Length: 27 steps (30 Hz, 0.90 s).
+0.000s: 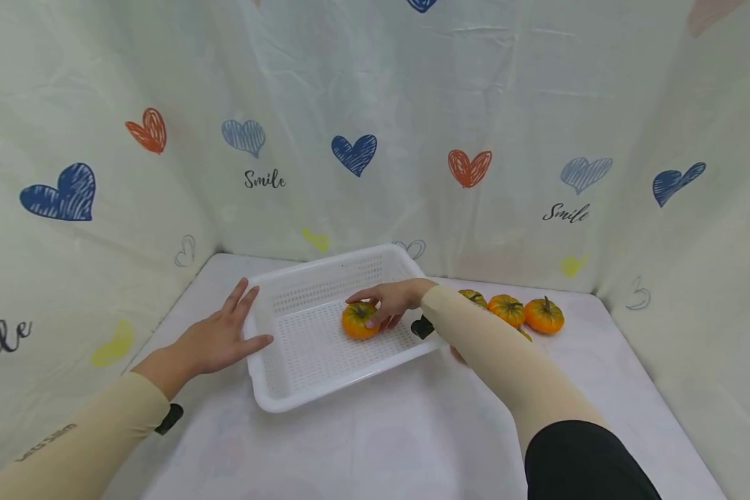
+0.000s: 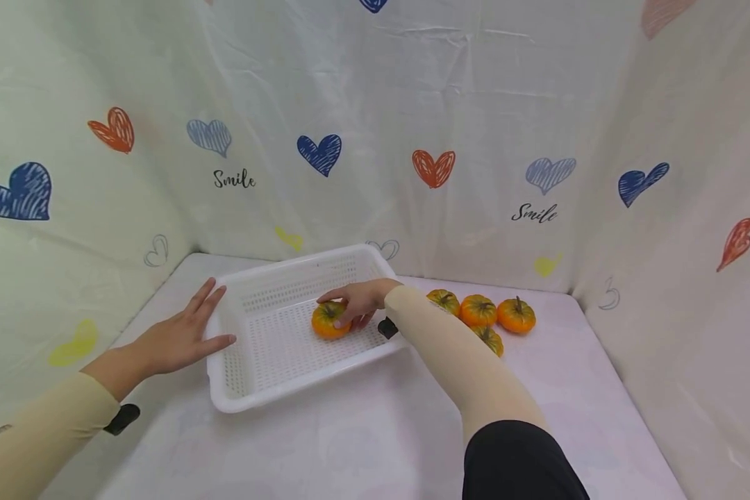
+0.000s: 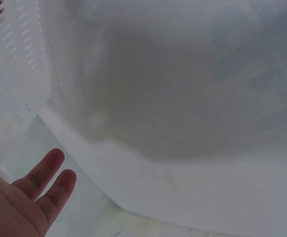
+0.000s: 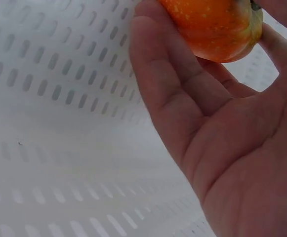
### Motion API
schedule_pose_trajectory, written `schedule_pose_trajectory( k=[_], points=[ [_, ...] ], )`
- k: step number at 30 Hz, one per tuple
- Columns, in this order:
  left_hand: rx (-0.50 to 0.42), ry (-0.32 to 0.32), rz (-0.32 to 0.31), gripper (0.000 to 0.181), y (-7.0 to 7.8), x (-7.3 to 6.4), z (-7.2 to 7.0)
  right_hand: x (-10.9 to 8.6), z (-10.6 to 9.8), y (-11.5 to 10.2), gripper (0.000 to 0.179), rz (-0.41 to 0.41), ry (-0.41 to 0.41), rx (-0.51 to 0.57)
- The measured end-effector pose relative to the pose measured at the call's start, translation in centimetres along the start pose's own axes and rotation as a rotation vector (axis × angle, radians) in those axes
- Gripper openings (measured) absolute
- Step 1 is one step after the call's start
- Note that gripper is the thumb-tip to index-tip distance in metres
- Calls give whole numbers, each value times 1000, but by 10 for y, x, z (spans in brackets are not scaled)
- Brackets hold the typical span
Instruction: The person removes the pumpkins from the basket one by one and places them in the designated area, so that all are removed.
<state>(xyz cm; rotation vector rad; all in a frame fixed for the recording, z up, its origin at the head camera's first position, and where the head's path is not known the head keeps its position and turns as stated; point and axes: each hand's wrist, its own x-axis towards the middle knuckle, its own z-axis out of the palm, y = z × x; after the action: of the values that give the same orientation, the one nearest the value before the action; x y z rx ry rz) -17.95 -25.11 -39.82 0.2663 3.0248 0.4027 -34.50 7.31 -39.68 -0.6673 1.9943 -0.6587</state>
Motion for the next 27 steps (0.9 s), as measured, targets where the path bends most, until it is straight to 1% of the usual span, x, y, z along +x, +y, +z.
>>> schedule_pose_trajectory(
  k=[3, 6, 10, 16, 22, 27],
  points=[
    [-3, -5, 0, 102, 0, -1, 0, -1, 0, -1, 71, 10, -17, 29],
    [-3, -3, 4, 103, 0, -1, -1, -1, 0, -1, 73, 12, -27, 32],
    [2, 13, 8, 103, 0, -2, -3, 0, -1, -4, 71, -10, -19, 5],
    [4, 10, 5, 102, 1, -1, -5, 2, -1, -3, 70, -23, 1, -11],
    [-2, 1, 7, 102, 1, -2, -3, 4, 1, 0, 72, -41, 18, 1],
    [7, 14, 8, 101, 1, 0, -2, 4, 1, 1, 72, -44, 29, 5]
  ],
)
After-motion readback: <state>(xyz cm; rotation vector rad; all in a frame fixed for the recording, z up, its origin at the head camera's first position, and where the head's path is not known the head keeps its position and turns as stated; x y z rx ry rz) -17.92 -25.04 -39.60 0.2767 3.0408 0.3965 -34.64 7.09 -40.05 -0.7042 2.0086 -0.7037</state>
